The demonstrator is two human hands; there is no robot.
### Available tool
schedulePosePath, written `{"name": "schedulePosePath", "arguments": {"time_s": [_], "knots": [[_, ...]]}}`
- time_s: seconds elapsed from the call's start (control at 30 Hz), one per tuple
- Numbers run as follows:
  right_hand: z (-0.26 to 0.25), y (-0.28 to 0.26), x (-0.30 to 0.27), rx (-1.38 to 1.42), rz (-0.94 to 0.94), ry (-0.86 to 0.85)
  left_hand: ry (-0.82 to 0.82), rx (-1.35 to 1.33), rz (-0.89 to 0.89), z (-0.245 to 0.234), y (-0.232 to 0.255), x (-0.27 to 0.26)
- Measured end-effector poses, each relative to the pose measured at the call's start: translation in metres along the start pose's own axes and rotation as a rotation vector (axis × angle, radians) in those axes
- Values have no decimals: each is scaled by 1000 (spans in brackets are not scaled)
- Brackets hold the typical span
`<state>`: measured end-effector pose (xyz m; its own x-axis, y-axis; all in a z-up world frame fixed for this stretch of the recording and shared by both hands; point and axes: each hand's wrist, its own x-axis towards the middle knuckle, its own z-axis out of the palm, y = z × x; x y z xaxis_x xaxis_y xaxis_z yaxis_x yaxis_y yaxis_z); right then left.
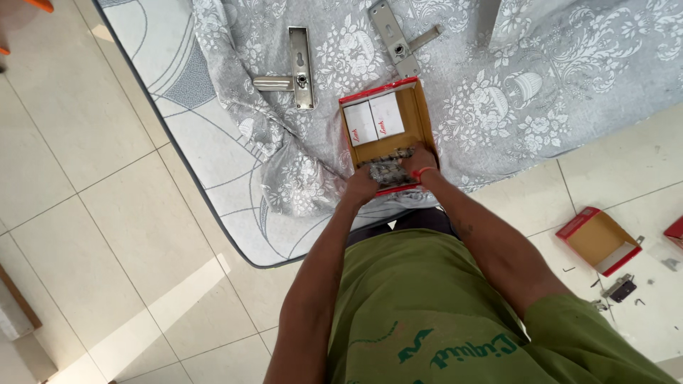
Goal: The person picks up a remote and a cable from the floor, then places door handles, a lock mechanism, and a packet of screws into a cardboard box on a bed.
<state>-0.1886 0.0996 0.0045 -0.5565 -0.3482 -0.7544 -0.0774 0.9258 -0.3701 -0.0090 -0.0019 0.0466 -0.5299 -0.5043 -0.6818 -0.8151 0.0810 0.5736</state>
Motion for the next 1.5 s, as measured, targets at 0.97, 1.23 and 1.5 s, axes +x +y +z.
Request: {"name": "schedulePosePath", "arguments": {"time_s": [0.97,1.23,1.5], "knots": [[-30,-13,-63,-408,-578,105,-362,637,-51,6,64,-46],[-43,-16,-88,-329,-690,87,-358,690,33,1,61,-49],[-31,-25,-73,-472,-605,38,-259,777,115,15,48,-39]]}}
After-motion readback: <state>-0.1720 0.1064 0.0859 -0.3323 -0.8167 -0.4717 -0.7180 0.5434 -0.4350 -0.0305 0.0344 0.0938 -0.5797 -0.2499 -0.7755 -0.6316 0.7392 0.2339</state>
